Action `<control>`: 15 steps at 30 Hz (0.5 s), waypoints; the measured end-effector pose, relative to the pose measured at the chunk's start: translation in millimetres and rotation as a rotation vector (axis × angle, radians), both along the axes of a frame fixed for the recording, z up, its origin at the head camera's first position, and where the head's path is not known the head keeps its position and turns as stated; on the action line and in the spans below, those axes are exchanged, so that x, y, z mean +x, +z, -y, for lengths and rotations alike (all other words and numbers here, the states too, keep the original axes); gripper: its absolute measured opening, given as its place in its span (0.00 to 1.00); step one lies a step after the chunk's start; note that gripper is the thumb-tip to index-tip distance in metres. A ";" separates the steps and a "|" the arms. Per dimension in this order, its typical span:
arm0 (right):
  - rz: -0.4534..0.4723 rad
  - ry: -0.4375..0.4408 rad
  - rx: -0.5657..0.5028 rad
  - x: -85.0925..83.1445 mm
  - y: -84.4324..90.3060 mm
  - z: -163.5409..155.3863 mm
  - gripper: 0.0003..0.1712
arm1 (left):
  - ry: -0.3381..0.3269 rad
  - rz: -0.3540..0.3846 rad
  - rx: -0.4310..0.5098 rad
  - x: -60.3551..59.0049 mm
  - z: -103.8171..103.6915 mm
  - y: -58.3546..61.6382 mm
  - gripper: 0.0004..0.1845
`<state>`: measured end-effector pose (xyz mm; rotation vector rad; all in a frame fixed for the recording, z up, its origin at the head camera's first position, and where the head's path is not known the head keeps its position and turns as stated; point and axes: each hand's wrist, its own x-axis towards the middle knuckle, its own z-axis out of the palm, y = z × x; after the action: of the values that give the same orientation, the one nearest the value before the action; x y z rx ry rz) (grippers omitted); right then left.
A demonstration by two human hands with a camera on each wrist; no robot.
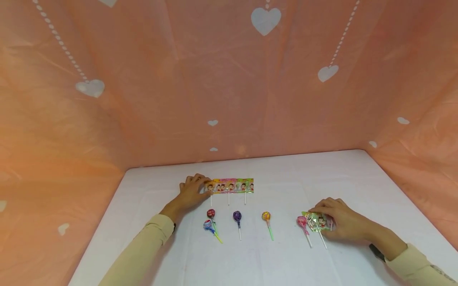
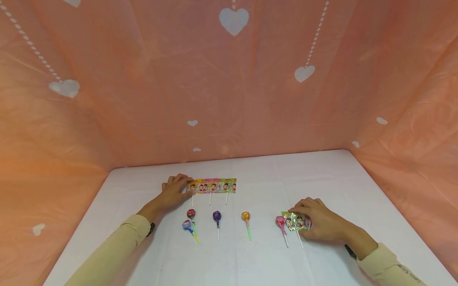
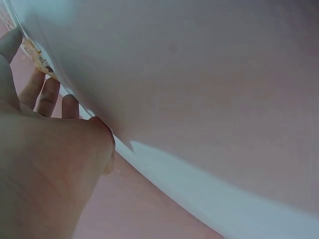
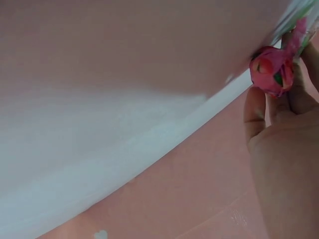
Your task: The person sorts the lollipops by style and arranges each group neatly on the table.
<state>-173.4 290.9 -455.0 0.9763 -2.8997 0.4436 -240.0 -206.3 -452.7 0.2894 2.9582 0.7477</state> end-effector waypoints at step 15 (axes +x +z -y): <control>-0.119 0.001 -0.112 -0.5 4.1 -1.3 0.30 | -0.006 -0.010 0.005 2.1 -0.7 1.9 0.27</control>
<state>-173.9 292.2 -450.9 0.9531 -2.7372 0.5225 -237.8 -205.5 -450.9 0.3033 2.9640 0.7549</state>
